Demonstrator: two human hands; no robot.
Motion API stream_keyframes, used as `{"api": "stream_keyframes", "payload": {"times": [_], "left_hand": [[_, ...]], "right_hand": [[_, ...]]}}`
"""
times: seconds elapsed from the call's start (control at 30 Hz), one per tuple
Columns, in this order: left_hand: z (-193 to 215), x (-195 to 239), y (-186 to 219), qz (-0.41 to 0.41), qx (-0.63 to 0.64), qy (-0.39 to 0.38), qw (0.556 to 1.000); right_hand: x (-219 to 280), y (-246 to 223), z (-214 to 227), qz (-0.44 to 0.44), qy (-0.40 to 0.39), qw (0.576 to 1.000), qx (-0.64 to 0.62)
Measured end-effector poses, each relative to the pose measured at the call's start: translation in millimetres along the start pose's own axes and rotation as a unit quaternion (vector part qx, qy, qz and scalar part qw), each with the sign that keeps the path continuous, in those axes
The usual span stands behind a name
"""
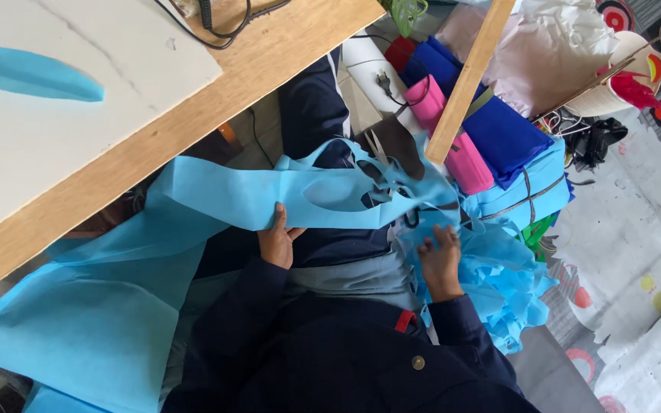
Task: Cutting leaf-shaped pieces from blue fabric using scissors and organizing them on a table
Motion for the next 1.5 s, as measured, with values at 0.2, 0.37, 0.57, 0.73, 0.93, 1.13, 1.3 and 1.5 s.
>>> {"api": "stream_keyframes", "payload": {"times": [0.2, 0.37, 0.57, 0.73, 0.93, 1.13, 1.3, 1.5], "left_hand": [[-24.8, 28.9, 25.2, -0.032, -0.027, 0.032, 0.999], [-33.1, 38.6, 34.7, -0.03, -0.03, 0.06, 0.997], [-34.8, 43.9, 37.0, -0.061, -0.039, 0.093, 0.993], [-32.6, 32.5, 29.1, -0.066, -0.024, 0.118, 0.99], [-30.6, 23.1, 23.5, -0.066, 0.002, 0.146, 0.987], [-39.6, 30.2, 35.3, -0.072, 0.029, 0.164, 0.983], [-35.1, 19.8, 30.0, -0.064, 0.04, 0.16, 0.984], [-39.1, 26.2, 35.4, -0.061, 0.04, 0.166, 0.983]], "right_hand": [[46.2, -47.0, -56.1, 0.341, 0.017, 0.908, 0.243], [65.1, -66.8, -114.7, 0.588, -0.322, 0.604, 0.43], [39.6, -31.9, -155.8, 0.539, -0.421, 0.453, 0.572], [19.3, -19.6, -143.1, 0.478, -0.406, 0.499, 0.598], [18.4, -21.6, -149.6, 0.454, -0.393, 0.535, 0.595], [15.8, -15.7, -149.0, 0.473, -0.376, 0.532, 0.593], [20.6, -20.7, -162.4, 0.517, -0.372, 0.52, 0.569], [11.0, -14.0, -156.2, 0.508, -0.378, 0.524, 0.569]]}}
Point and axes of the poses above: each hand's wrist, its own x-axis away from the middle knuckle, its own z-axis out of the back of the hand, y = z × x, the point moved 1 cm from there along -x, towards the middle knuckle, and after that the axes turned 14 degrees about z, right-handed, at the moved point
